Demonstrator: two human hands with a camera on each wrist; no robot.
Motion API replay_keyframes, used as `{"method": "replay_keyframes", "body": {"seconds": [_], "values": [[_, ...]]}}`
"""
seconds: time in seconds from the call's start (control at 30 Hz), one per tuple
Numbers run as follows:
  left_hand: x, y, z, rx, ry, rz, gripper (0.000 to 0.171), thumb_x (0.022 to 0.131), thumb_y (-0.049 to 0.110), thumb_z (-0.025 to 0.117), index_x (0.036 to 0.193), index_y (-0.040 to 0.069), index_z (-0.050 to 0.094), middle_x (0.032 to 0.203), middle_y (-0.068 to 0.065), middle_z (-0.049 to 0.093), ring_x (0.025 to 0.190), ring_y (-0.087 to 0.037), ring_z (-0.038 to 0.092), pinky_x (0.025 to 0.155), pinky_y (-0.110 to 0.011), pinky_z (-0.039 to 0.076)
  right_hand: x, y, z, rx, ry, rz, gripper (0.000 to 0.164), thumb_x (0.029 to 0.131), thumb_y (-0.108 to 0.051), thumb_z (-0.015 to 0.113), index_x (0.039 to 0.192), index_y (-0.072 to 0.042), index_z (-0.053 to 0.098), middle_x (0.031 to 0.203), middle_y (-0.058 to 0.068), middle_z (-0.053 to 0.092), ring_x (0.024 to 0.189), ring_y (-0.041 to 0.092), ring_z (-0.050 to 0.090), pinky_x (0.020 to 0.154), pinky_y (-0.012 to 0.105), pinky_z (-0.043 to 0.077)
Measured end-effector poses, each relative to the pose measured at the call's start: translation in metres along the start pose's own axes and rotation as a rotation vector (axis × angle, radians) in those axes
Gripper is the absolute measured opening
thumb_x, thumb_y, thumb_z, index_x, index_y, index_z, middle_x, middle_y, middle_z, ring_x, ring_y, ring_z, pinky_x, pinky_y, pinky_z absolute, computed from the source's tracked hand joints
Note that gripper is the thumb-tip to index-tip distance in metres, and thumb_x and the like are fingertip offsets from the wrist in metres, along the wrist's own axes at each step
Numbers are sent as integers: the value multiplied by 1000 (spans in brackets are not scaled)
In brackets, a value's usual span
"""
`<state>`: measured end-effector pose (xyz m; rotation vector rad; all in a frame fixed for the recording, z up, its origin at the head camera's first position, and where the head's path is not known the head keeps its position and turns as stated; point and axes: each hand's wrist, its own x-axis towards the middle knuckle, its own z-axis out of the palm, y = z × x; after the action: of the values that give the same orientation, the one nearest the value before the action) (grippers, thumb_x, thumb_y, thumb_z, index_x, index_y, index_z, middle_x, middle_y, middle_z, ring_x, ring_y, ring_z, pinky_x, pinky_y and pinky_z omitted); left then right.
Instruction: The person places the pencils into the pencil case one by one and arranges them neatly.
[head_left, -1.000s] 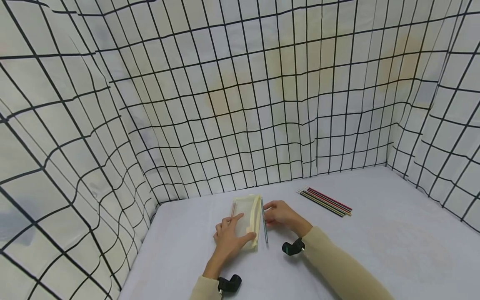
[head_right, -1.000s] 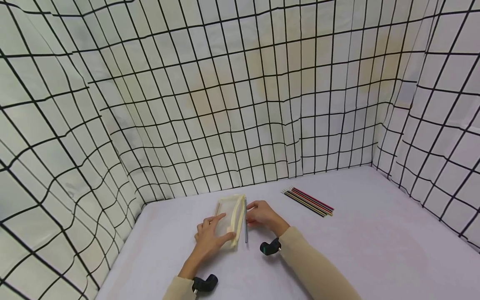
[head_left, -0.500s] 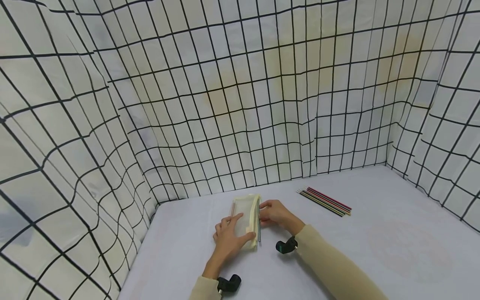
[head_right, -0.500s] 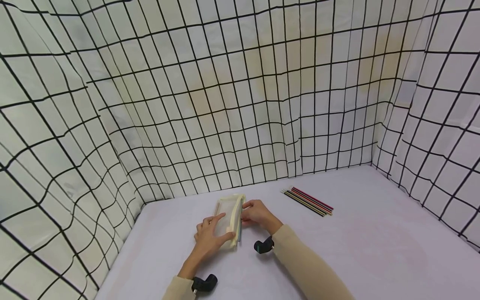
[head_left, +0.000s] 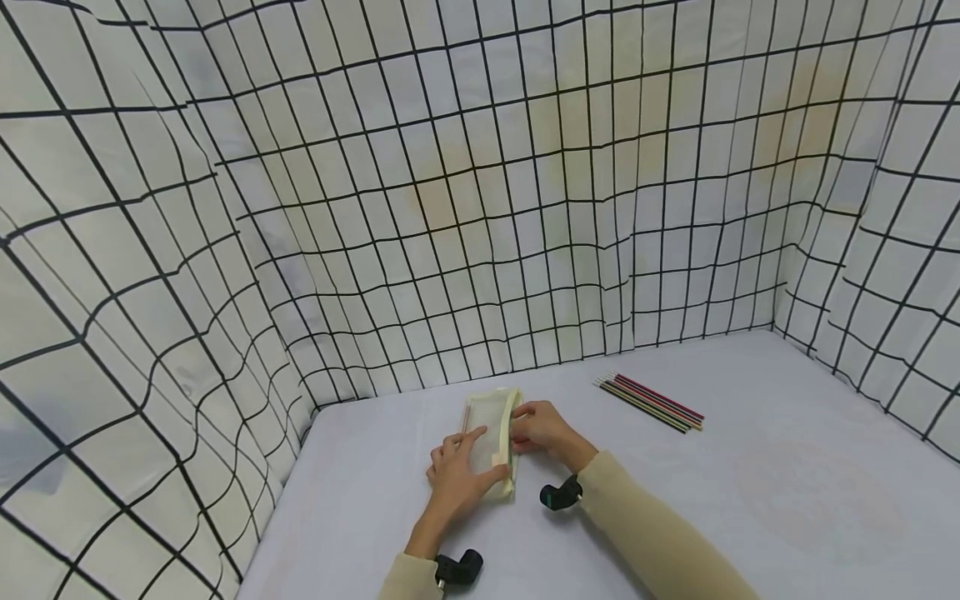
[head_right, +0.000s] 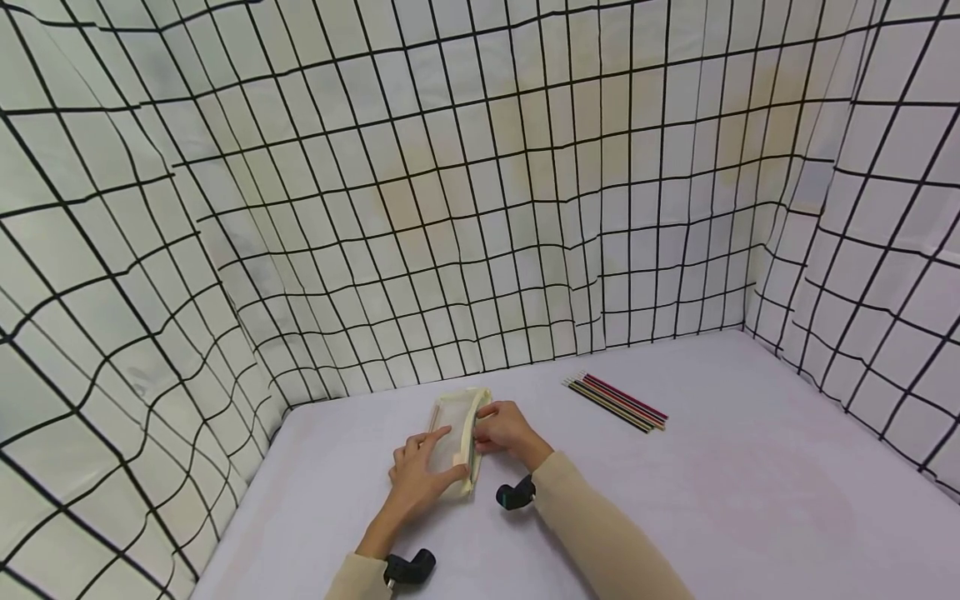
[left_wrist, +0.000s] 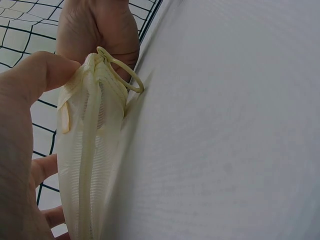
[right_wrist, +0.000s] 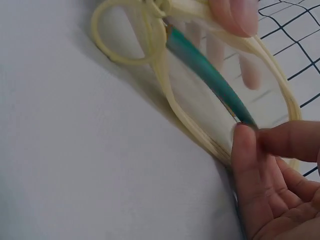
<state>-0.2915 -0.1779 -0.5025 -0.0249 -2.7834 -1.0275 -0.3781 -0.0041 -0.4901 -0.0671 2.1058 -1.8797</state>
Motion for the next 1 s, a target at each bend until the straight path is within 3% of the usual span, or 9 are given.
{"method": "replay_keyframes", "body": {"seconds": [0.17, 0.4, 0.7, 1.0], "values": [[0, 0, 0, 5, 3, 3, 80, 76, 55, 80, 147, 26, 54, 147, -15, 43, 130, -40, 34, 101, -64, 27, 0, 1, 4, -37, 10, -10, 36, 87, 1, 67, 122, 5, 63, 83, 9, 68, 65, 13, 65, 59, 24, 57], [0, 1, 1, -1, 9, -1, 80, 76, 54, 80, 146, 27, 55, 146, -15, 44, 130, -40, 34, 101, -63, 27, -5, 1, -4, -59, 30, -38, 38, 84, 6, 65, 122, 3, 63, 86, 10, 67, 64, 14, 66, 59, 24, 57], [0, -1, 1, -13, 12, 1, 80, 75, 53, 80, 146, 27, 55, 147, -15, 44, 132, -41, 34, 102, -64, 27, -13, -2, -31, -199, 52, -151, 33, 87, 5, 64, 120, 2, 65, 85, 10, 69, 66, 14, 68, 62, 28, 59], [0, 0, 0, -19, 8, 6, 79, 76, 53, 81, 146, 27, 55, 148, -16, 44, 132, -41, 34, 102, -65, 27, -19, 1, -66, -417, 88, -293, 27, 89, 1, 64, 117, 1, 66, 85, 7, 65, 68, 15, 65, 61, 28, 56]]}}
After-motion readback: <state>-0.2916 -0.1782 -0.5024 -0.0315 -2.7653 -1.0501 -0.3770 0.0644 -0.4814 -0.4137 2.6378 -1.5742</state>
